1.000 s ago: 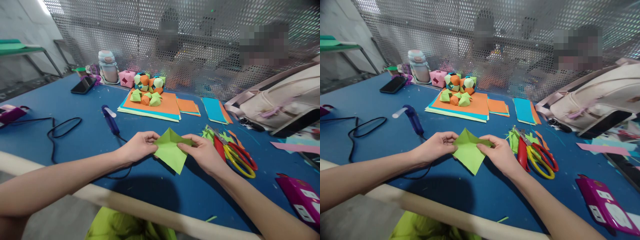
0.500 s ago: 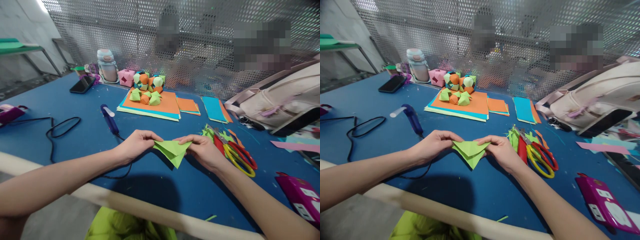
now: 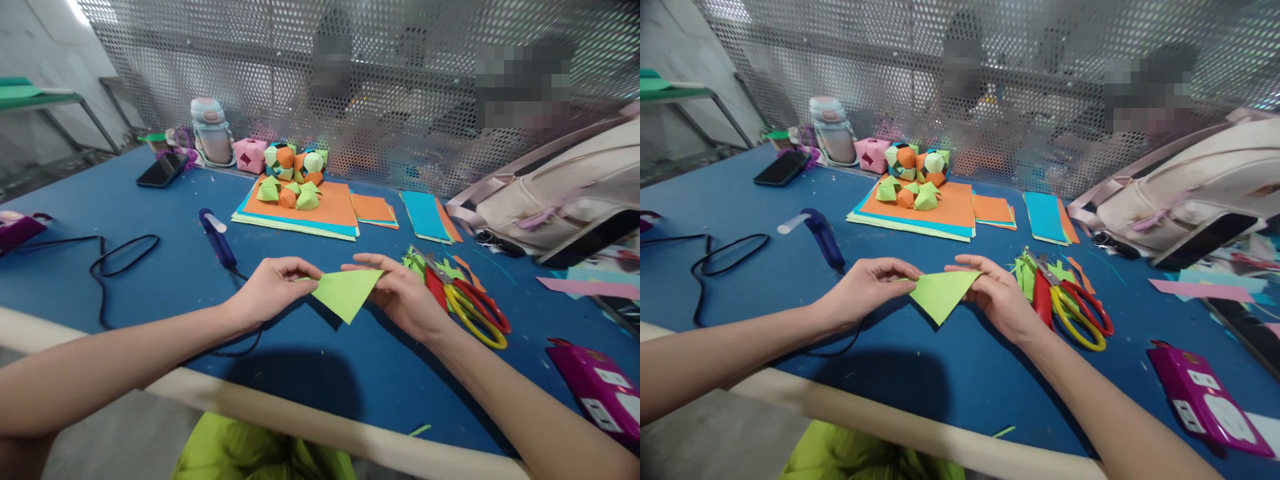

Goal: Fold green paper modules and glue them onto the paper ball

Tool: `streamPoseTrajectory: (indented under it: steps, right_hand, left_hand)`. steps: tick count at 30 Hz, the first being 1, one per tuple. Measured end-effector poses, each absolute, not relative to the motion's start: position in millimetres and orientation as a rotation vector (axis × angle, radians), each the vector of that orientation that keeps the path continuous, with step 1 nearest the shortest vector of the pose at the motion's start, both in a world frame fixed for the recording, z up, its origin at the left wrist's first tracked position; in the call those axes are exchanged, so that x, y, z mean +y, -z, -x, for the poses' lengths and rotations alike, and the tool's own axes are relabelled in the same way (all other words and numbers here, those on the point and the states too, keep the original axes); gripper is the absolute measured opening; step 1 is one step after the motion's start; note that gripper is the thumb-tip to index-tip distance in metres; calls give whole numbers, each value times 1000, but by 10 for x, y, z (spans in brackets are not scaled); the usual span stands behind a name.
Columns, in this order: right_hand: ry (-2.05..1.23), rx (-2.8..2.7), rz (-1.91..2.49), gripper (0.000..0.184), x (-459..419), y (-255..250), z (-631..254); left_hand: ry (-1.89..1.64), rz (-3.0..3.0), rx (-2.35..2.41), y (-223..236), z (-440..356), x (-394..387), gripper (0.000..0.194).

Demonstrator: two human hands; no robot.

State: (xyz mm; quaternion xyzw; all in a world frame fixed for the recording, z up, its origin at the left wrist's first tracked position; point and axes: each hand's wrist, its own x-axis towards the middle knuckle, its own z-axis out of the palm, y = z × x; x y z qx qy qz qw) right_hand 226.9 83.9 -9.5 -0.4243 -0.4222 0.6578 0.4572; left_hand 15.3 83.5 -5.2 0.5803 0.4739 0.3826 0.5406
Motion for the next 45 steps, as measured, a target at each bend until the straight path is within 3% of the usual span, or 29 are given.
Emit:
streamPoseTrajectory:
  steps: [4,10,17,36,45]
  right_hand:
    - [-1664,-855,1025,30,796,83,-2180]
    - [-1633,-1030,1185,28,743,164,-2093]
    - [-1491,-1073,1185,25,757,182,-2115]
    - [-1458,-1087,1157,23,761,192,-2111]
    - [-1395,-1064,1145,22,776,146,-2146]
  left_hand:
    - [-1054,-1482,1162,43,-152,823,19]
    - [-1074,-1526,1157,61,-165,815,18]
    - [-1008,-1257,1056,60,-193,815,33]
    - [-905,-1214,1048,37,-186,818,17]
    - [-1038,-1082,1069,40,-137,880,11]
